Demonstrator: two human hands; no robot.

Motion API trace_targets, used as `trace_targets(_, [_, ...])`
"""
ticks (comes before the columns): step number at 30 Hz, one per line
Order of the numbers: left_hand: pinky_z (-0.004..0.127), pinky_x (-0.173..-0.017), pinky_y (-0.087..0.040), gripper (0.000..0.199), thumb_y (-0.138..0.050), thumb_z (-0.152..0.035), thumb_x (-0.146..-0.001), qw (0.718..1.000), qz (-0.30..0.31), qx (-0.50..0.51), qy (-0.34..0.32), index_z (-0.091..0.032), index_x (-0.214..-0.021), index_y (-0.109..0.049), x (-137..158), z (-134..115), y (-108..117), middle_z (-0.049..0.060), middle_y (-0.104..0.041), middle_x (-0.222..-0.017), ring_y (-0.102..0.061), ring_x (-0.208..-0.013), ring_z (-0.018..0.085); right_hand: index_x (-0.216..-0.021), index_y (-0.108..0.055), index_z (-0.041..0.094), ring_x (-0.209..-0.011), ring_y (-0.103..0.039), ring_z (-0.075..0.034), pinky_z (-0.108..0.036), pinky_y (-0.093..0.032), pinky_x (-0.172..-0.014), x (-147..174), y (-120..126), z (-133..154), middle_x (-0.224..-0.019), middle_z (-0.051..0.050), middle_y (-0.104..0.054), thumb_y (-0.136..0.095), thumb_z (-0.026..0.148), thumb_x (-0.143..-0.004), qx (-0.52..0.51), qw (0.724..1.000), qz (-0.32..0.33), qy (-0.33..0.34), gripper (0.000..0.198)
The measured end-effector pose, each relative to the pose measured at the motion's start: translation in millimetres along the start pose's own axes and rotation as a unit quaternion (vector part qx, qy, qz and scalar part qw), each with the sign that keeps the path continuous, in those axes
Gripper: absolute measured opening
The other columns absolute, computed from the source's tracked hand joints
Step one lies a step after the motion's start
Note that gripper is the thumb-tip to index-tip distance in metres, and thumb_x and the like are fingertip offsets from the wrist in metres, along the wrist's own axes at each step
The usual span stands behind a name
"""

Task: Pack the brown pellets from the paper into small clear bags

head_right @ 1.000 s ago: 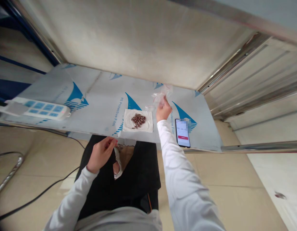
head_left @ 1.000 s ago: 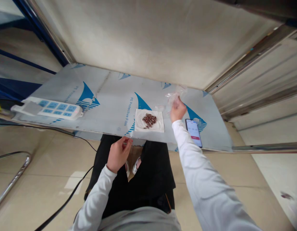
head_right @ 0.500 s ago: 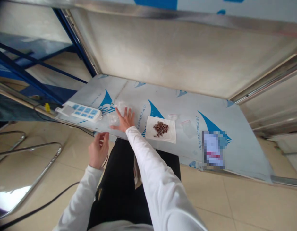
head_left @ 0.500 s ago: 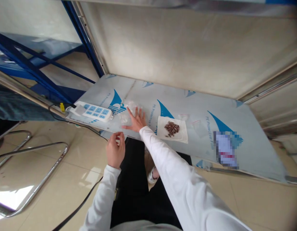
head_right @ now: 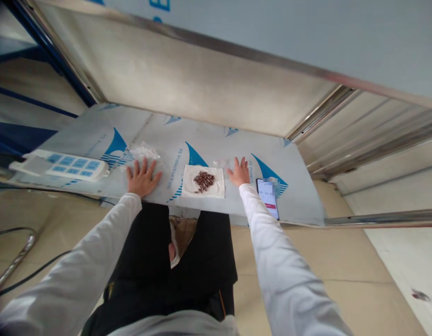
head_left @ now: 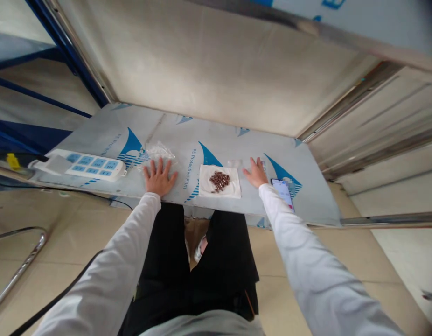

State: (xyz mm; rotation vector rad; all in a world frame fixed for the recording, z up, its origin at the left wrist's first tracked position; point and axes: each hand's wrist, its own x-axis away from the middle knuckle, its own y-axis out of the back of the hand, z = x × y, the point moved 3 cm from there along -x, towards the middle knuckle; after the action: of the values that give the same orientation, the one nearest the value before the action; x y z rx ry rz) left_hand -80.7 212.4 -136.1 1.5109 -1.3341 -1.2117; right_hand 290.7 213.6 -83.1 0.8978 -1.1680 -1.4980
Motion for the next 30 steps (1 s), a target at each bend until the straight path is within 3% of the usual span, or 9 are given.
trace_targets(3, [0.062,-0.113,-0.005,0.064,-0.035,-0.053,-0.092,1.0,-0.001,-0.005,-0.008,-0.022,-0.147,-0.034,0.0,1.2,0.1,0.012,-0.024,-0.157,-0.011,-0.145,0.039,-0.127,-0.057,0.01,-0.129,-0.046,-0.032,-0.044,-0.038,-0.104,-4.4,-7.6,-21.1,-0.138,-0.021,-0.051,-0.068,0.025,-0.077,-0.003,1.0,0.02,0.004,0.053])
trace_targets(8, [0.062,-0.113,-0.005,0.067,-0.036,-0.055,-0.09,1.0,0.007,-0.007,-0.006,-0.021,-0.148,-0.033,-1.3,1.3,0.8,0.012,-0.024,-0.157,-0.011,-0.145,0.039,-0.112,-0.067,0.016,-0.109,-0.062,-0.027,-0.042,-0.046,-0.096,-9.9,-8.2,-26.7,-0.117,-0.013,-0.068,-0.058,0.025,-0.084,-0.022,1.0,-0.012,0.009,0.031])
trace_targets(14, [0.063,-0.113,-0.007,0.068,-0.044,-0.051,-0.086,0.999,0.035,0.014,0.008,-0.019,-0.145,-0.037,-5.8,2.2,6.8,0.014,-0.025,-0.157,-0.013,-0.145,0.04,-0.108,-0.068,0.015,-0.113,-0.061,-0.026,-0.04,-0.042,-0.1,-32.2,10.0,-19.0,-0.118,-0.013,-0.068,-0.053,0.033,-0.088,-0.047,0.996,-0.042,0.069,0.031])
trace_targets(19, [0.054,-0.117,-0.009,0.06,-0.046,-0.04,-0.085,0.999,-0.035,0.028,-0.011,-0.014,-0.14,-0.043,-1.6,-5.7,19.6,0.016,-0.03,-0.154,-0.019,-0.145,0.033,-0.086,-0.073,0.02,-0.119,-0.056,-0.023,-0.039,-0.041,-0.102,-45.4,10.3,12.4,-0.129,-0.007,-0.062,-0.072,0.027,-0.073,-0.066,0.979,0.045,0.186,0.015])
trace_targets(22, [0.048,-0.118,-0.013,0.056,-0.043,-0.043,-0.088,0.995,-0.085,0.051,-0.026,-0.014,-0.136,-0.048,5.3,-7.0,30.8,0.015,-0.036,-0.151,-0.023,-0.144,0.029,-0.068,-0.07,0.02,-0.109,-0.061,-0.021,-0.035,-0.043,-0.098,-51.6,3.5,24.3,-0.11,-0.005,-0.071,-0.079,0.014,-0.06,-0.066,0.967,0.109,0.223,0.014])
trace_targets(25, [0.043,-0.118,-0.016,0.053,-0.036,-0.042,-0.092,0.989,-0.13,0.068,-0.009,-0.014,-0.136,-0.049,9.3,1.5,41.4,0.013,-0.038,-0.15,-0.026,-0.143,0.026,-0.063,-0.068,0.02,-0.097,-0.063,-0.021,-0.035,-0.044,-0.095,-55.8,2.5,23.3,-0.086,-0.004,-0.073,-0.078,0.008,-0.059,-0.069,0.964,0.121,0.227,0.015])
trace_targets(27, [0.042,-0.118,-0.016,0.054,-0.033,-0.04,-0.094,0.989,-0.13,0.068,0.008,-0.014,-0.139,-0.046,8.6,10.0,43.1,0.012,-0.037,-0.151,-0.025,-0.143,0.026,-0.062,-0.068,0.02,-0.096,-0.063,-0.022,-0.037,-0.044,-0.095,-56.1,7.2,18.0,-0.08,-0.004,-0.072,-0.076,0.009,-0.062,-0.081,0.964,0.108,0.227,0.015])
trace_targets(30, [0.045,-0.117,-0.016,0.057,-0.031,-0.04,-0.095,0.995,-0.082,0.055,0.018,-0.014,-0.145,-0.037,4.2,20.0,34.5,0.01,-0.029,-0.156,-0.02,-0.145,0.028,-0.059,-0.066,0.022,-0.09,-0.064,-0.024,-0.04,-0.045,-0.093,-54.2,21.0,9.0,-0.075,-0.004,-0.07,-0.076,0.013,-0.065,-0.113,0.966,0.074,0.221,0.015])
